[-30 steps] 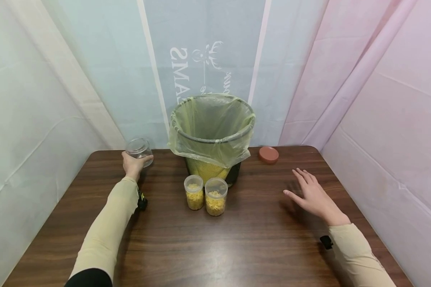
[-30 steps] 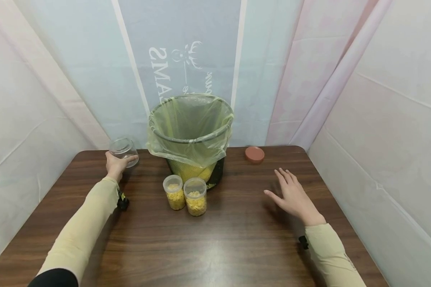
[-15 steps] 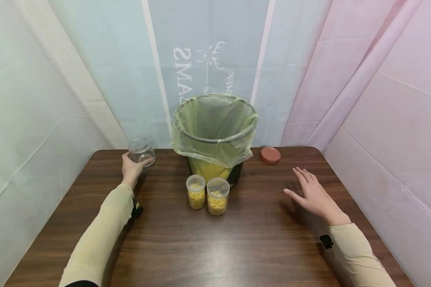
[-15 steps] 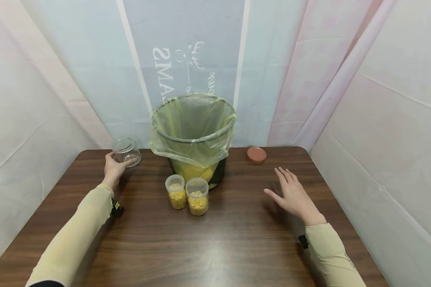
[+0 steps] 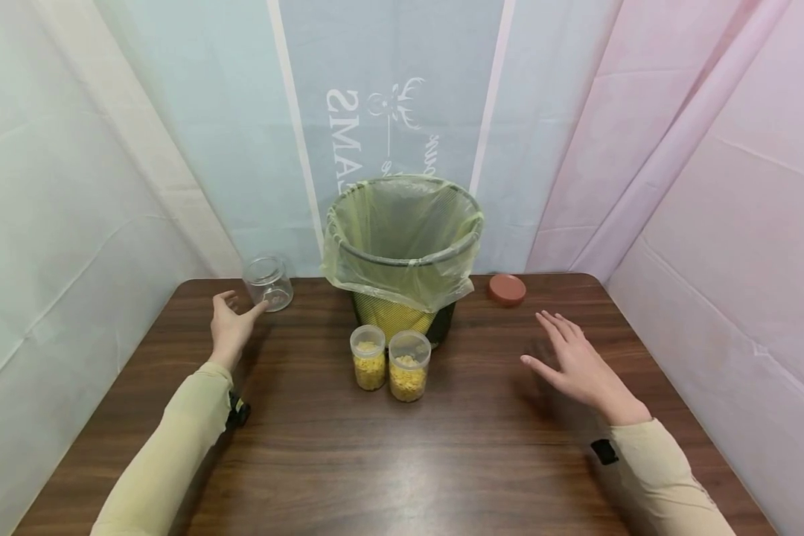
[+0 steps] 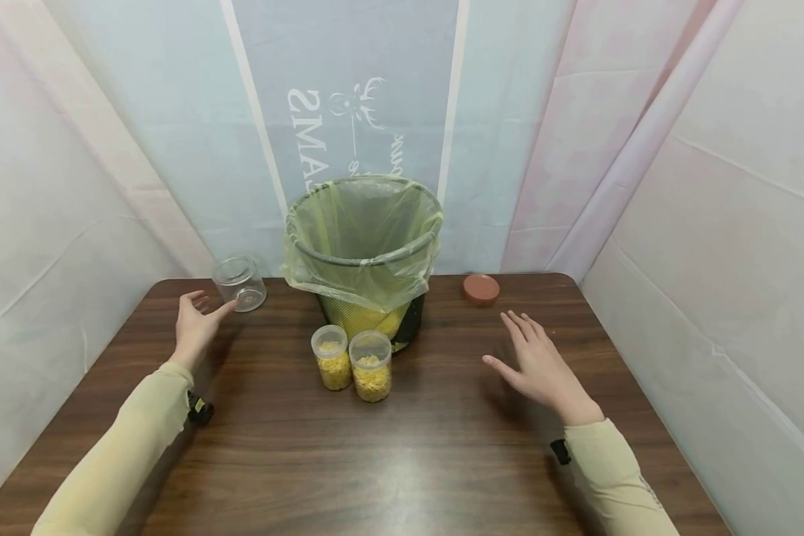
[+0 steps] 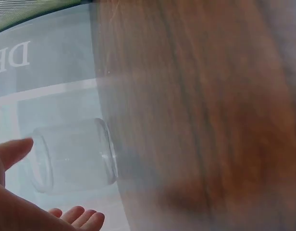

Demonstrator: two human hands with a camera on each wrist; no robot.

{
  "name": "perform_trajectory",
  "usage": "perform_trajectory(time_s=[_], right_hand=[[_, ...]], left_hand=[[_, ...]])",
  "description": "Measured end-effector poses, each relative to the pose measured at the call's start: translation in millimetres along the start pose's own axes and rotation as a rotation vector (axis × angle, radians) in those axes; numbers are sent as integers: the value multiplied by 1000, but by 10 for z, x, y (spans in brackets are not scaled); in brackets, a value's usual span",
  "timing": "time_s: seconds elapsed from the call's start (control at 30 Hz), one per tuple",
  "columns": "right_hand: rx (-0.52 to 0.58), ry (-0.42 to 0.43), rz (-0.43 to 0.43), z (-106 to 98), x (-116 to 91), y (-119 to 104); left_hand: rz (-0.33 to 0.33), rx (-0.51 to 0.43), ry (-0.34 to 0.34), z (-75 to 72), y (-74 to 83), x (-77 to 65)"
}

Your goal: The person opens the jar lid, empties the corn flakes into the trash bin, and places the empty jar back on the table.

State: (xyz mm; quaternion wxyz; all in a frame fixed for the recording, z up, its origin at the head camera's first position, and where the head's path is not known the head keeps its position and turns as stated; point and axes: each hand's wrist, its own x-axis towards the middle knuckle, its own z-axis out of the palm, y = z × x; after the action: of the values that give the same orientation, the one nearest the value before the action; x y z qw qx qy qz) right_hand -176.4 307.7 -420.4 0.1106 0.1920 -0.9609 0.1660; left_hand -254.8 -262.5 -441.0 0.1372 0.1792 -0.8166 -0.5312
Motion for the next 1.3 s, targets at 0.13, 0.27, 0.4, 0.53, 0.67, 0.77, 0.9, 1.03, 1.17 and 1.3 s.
perform_trajectory(time_s=[0.13, 0.27, 0.4, 0.53, 0.67, 0.77, 0.9, 1.03, 1.17, 1.3], right_hand=[[-8, 12, -27, -5, 20, -77], [-13, 15, -51, 4, 40, -155], [-12, 17, -65, 18, 55, -235], [-3, 22, -96, 38, 75, -304], [4, 38, -140, 68, 89, -383], [1, 57, -189, 92, 98, -450], [5, 78, -269, 122, 116, -541], [20, 71, -321, 148, 145, -631], [25, 51, -347, 185, 171, -712], [37, 36, -375, 229, 198, -790]], left_hand=[[6, -33, 30, -45, 9, -78], [37, -50, 66, -76, 43, -176], [82, -52, 95, -80, 91, -293], [135, -55, 121, -57, 135, -420], [208, -61, 123, -24, 156, -533], [255, -55, 105, -4, 191, -629], [304, -48, 81, 23, 270, -760], [348, -54, 50, 66, 336, -864], [392, -60, 18, 116, 384, -946], [401, -80, -18, 156, 439, -1036]])
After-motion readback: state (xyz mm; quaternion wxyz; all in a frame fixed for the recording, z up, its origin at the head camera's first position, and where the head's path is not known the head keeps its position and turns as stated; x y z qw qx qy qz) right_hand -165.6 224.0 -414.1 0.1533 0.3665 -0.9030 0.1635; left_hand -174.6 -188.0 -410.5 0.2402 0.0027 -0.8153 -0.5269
